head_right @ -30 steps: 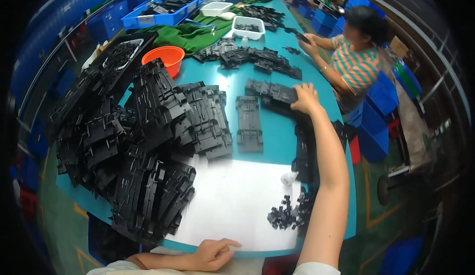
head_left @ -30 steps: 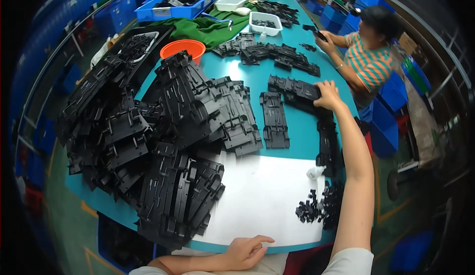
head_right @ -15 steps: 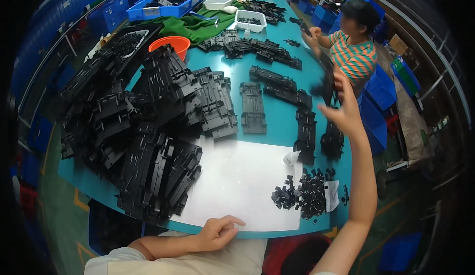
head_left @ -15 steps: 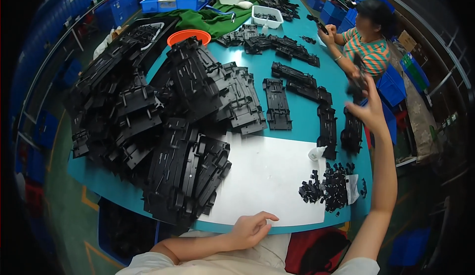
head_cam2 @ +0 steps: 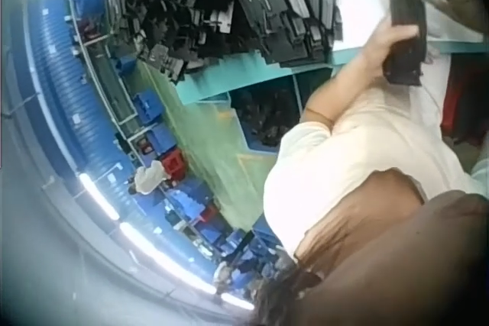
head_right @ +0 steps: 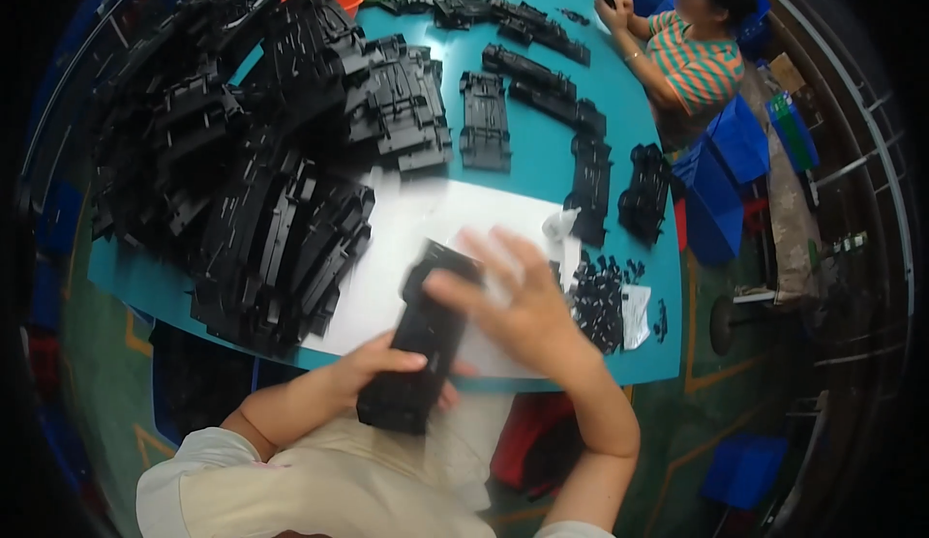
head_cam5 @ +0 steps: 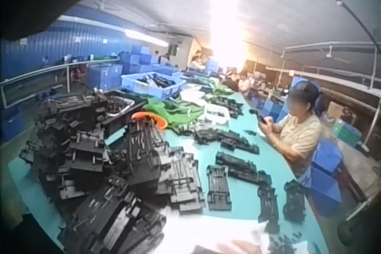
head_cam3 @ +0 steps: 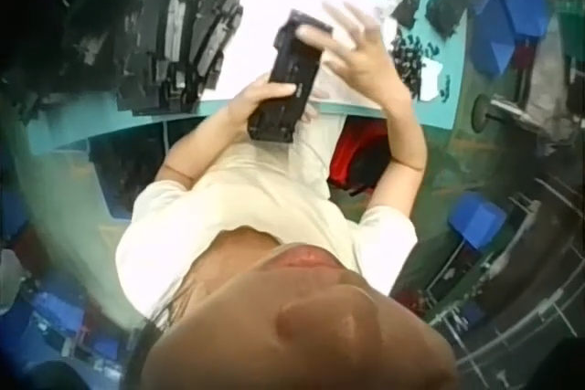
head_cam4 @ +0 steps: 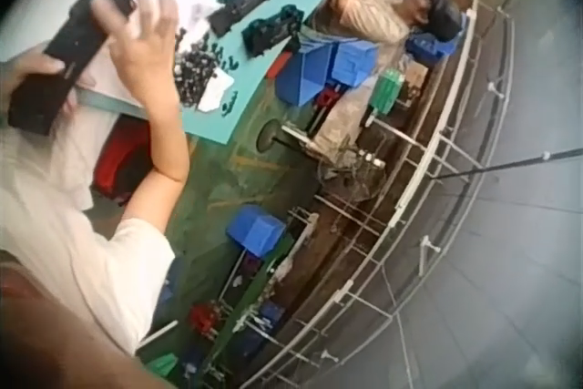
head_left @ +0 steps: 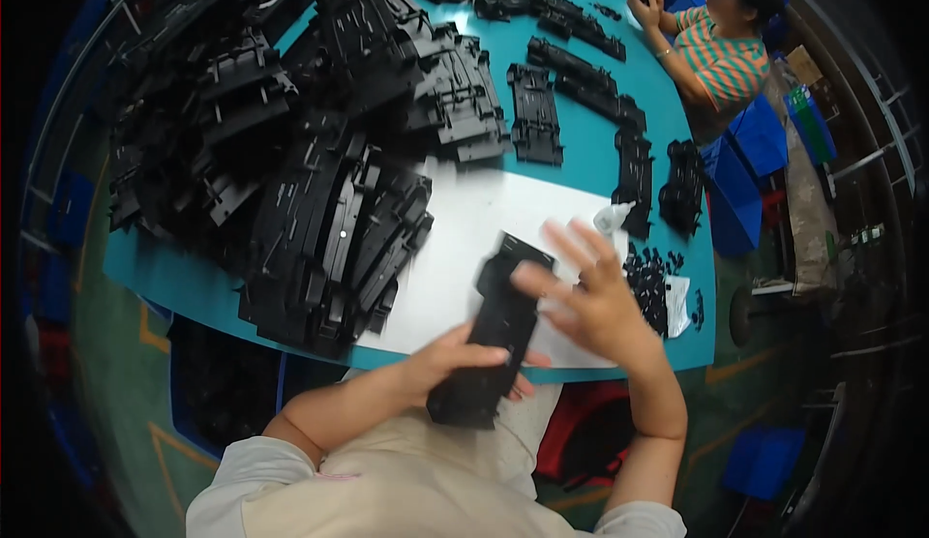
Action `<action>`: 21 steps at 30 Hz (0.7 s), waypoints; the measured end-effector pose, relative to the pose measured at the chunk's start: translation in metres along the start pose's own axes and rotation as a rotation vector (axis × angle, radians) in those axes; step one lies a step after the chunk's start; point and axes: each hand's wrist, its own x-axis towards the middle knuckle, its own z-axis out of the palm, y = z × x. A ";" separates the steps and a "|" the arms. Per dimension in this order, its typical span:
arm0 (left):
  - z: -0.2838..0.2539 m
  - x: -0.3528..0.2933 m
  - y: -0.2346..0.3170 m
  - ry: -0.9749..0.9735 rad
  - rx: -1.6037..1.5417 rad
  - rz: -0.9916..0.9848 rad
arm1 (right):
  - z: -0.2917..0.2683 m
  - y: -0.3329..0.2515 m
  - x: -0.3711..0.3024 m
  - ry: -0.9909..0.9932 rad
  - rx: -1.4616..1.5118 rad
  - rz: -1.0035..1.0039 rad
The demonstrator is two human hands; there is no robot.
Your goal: The person assembles small plastic parts onto a plastic base plate by hand.
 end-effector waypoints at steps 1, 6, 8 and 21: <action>-0.004 -0.005 0.000 0.049 0.026 0.080 | -0.001 0.012 -0.001 0.002 0.082 0.110; -0.021 -0.013 -0.009 0.143 0.141 0.353 | 0.008 0.062 -0.017 0.173 0.289 0.581; -0.026 -0.012 -0.013 0.115 0.040 0.324 | 0.003 0.071 -0.022 0.094 0.224 0.617; -0.024 0.006 -0.010 0.081 -0.030 0.418 | 0.022 0.084 -0.056 0.013 0.157 0.812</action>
